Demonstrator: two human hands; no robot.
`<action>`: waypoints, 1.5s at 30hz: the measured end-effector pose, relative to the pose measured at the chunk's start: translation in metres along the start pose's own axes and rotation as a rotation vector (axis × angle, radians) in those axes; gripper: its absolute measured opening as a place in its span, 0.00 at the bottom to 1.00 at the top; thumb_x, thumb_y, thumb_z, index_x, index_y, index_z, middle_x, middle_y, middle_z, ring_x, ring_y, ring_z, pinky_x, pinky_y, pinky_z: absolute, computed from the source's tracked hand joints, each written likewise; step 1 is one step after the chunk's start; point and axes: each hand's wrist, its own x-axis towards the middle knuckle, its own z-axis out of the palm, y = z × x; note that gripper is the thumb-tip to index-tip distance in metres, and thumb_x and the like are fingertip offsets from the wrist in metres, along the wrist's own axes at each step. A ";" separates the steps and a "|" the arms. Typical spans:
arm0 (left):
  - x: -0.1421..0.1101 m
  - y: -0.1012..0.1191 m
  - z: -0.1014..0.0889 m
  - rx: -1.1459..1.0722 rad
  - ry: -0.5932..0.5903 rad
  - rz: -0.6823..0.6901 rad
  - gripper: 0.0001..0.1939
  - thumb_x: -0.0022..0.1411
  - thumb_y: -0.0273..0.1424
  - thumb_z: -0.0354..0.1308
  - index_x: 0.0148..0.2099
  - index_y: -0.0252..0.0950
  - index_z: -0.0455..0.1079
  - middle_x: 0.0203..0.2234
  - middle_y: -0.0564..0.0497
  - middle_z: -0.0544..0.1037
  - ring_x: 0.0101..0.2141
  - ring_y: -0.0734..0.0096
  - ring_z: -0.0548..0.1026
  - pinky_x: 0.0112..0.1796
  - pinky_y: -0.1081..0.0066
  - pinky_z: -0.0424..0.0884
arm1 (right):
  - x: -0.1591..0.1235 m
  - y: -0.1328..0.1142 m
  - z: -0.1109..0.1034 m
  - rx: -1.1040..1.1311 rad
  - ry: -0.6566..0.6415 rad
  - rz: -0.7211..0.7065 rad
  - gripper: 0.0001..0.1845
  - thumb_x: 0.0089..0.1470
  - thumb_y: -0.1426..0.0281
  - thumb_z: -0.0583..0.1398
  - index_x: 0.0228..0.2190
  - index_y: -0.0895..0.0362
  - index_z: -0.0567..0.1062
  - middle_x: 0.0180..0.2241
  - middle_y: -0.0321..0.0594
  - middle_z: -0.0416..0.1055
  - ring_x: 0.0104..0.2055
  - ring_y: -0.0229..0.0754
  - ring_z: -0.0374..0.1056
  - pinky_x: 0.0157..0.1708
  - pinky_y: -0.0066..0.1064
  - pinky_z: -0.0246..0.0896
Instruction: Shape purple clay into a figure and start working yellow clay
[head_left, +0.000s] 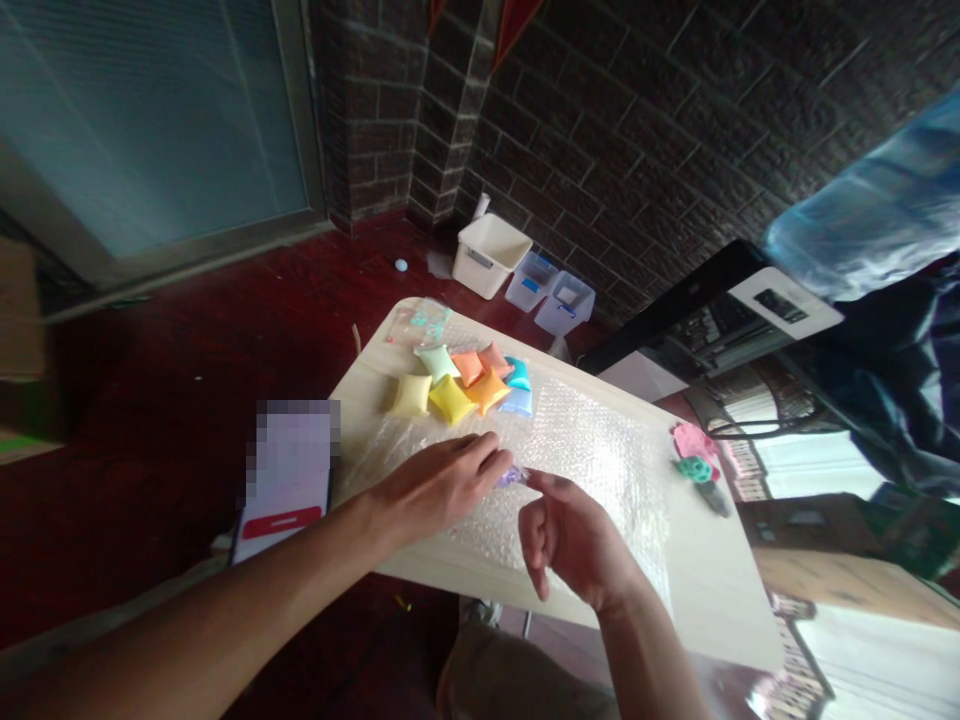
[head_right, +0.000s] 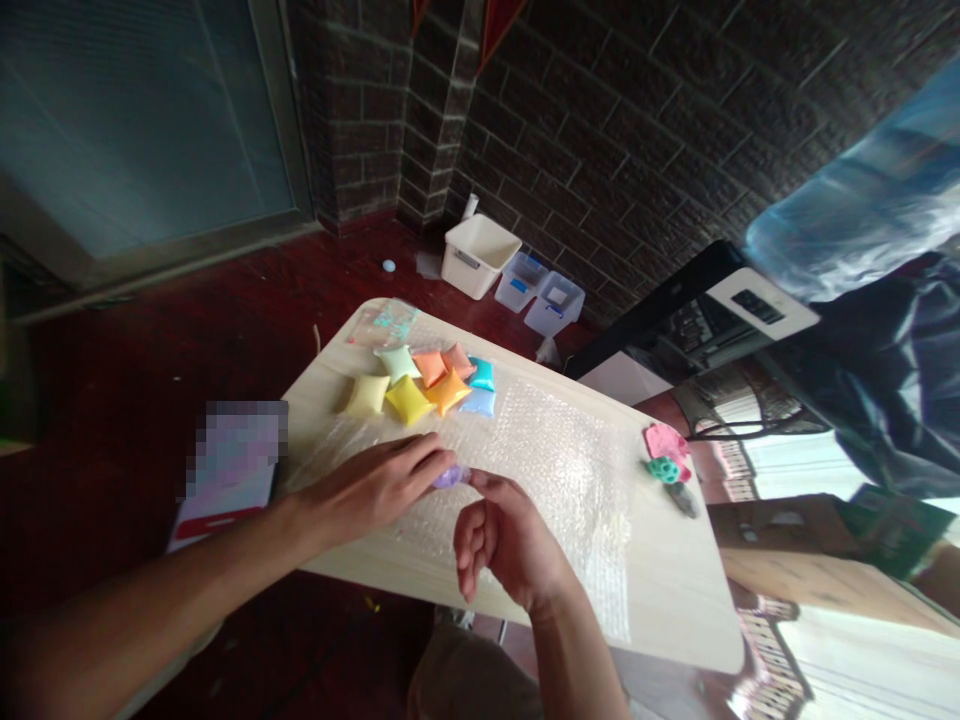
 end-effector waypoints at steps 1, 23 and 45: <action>-0.001 0.000 0.000 0.003 -0.002 0.010 0.11 0.68 0.16 0.53 0.47 0.35 0.69 0.38 0.48 0.76 0.34 0.64 0.78 0.34 0.67 0.72 | 0.000 0.002 0.000 -0.047 0.007 -0.002 0.23 0.60 0.55 0.65 0.48 0.59 0.75 0.17 0.38 0.78 0.13 0.44 0.72 0.11 0.26 0.67; 0.002 -0.003 0.006 -0.269 0.077 -0.031 0.05 0.75 0.24 0.55 0.49 0.32 0.71 0.42 0.45 0.78 0.42 0.64 0.79 0.44 0.67 0.78 | 0.015 0.022 0.004 -0.033 -0.004 -0.094 0.26 0.59 0.47 0.63 0.42 0.58 0.75 0.22 0.41 0.81 0.14 0.42 0.73 0.12 0.25 0.63; 0.005 -0.004 -0.006 -0.856 -0.095 -0.378 0.18 0.59 0.34 0.69 0.51 0.35 0.73 0.39 0.48 0.83 0.37 0.65 0.80 0.36 0.69 0.72 | -0.004 0.009 0.002 -0.602 0.080 -0.491 0.23 0.63 0.56 0.66 0.55 0.54 0.79 0.23 0.30 0.68 0.17 0.33 0.66 0.14 0.22 0.56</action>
